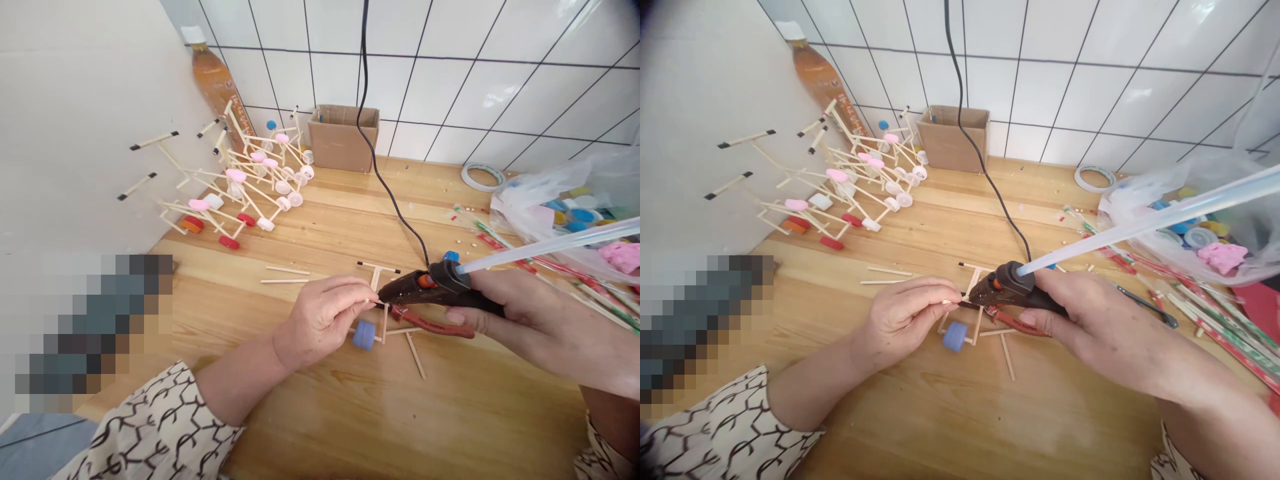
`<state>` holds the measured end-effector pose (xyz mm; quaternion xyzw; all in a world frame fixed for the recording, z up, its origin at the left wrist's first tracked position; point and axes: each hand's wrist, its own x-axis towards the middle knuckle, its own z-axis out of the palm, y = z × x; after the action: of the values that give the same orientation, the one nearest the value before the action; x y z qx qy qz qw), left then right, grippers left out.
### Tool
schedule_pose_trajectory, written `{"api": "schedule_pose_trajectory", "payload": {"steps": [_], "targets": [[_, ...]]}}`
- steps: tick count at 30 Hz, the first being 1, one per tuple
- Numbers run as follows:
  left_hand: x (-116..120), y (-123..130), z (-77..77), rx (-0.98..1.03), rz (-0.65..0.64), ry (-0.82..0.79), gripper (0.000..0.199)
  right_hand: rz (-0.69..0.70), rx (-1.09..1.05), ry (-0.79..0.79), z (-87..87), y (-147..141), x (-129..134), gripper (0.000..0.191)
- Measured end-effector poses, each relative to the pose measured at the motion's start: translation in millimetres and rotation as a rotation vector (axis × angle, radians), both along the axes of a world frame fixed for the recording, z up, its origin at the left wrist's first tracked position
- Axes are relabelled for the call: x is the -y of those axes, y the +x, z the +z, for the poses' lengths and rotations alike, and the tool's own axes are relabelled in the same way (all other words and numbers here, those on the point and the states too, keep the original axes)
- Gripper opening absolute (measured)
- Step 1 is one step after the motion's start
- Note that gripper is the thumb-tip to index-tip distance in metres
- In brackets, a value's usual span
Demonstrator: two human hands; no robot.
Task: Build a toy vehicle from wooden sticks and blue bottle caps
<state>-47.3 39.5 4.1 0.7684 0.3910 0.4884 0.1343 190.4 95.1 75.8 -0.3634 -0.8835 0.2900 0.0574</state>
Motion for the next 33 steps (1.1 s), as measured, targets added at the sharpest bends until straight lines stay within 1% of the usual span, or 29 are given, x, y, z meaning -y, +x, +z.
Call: {"api": "schedule_pose_trajectory", "payload": {"steps": [6,9,12,14,20,22,26,29,31,33], "targets": [[0.1,0.0,-1.3,0.011,-0.007,0.005,0.009,0.017,-0.030,0.017,1.2,-0.6,-1.5,0.026],[-0.1,0.1,-1.6,0.007,-0.007,0.003,0.008,0.019,-0.052,0.077,-0.4,-0.1,-2.0,0.022],[0.0,0.0,-1.1,0.005,-0.006,-0.006,0.009,-0.001,-0.036,0.115,-2.6,-1.2,-2.2,0.023],[0.3,-0.1,-0.6,0.002,-0.004,-0.012,0.009,-0.027,-0.016,0.096,-3.4,-2.5,-2.1,0.025],[0.6,0.3,0.0,0.000,-0.002,0.007,0.008,-0.096,0.069,-0.043,-2.1,-4.8,-1.7,0.037],[0.4,0.6,-0.2,0.003,-0.004,0.009,0.007,-0.089,0.045,-0.065,-2.9,-4.3,-2.4,0.036],[0.1,0.6,-0.4,0.001,-0.005,0.003,0.007,-0.046,-0.048,-0.131,-6.7,-2.7,-5.3,0.028],[0.2,0.4,-0.3,-0.008,-0.001,0.001,0.008,-0.027,-0.079,-0.186,-6.3,-2.4,-6.8,0.028],[0.3,0.2,-0.4,-0.008,0.000,-0.001,0.008,-0.020,-0.082,-0.184,-4.2,-2.5,-7.0,0.031],[0.3,0.2,-0.7,0.000,-0.002,0.001,0.009,-0.031,-0.074,-0.140,-2.6,-2.2,-6.9,0.029]]}}
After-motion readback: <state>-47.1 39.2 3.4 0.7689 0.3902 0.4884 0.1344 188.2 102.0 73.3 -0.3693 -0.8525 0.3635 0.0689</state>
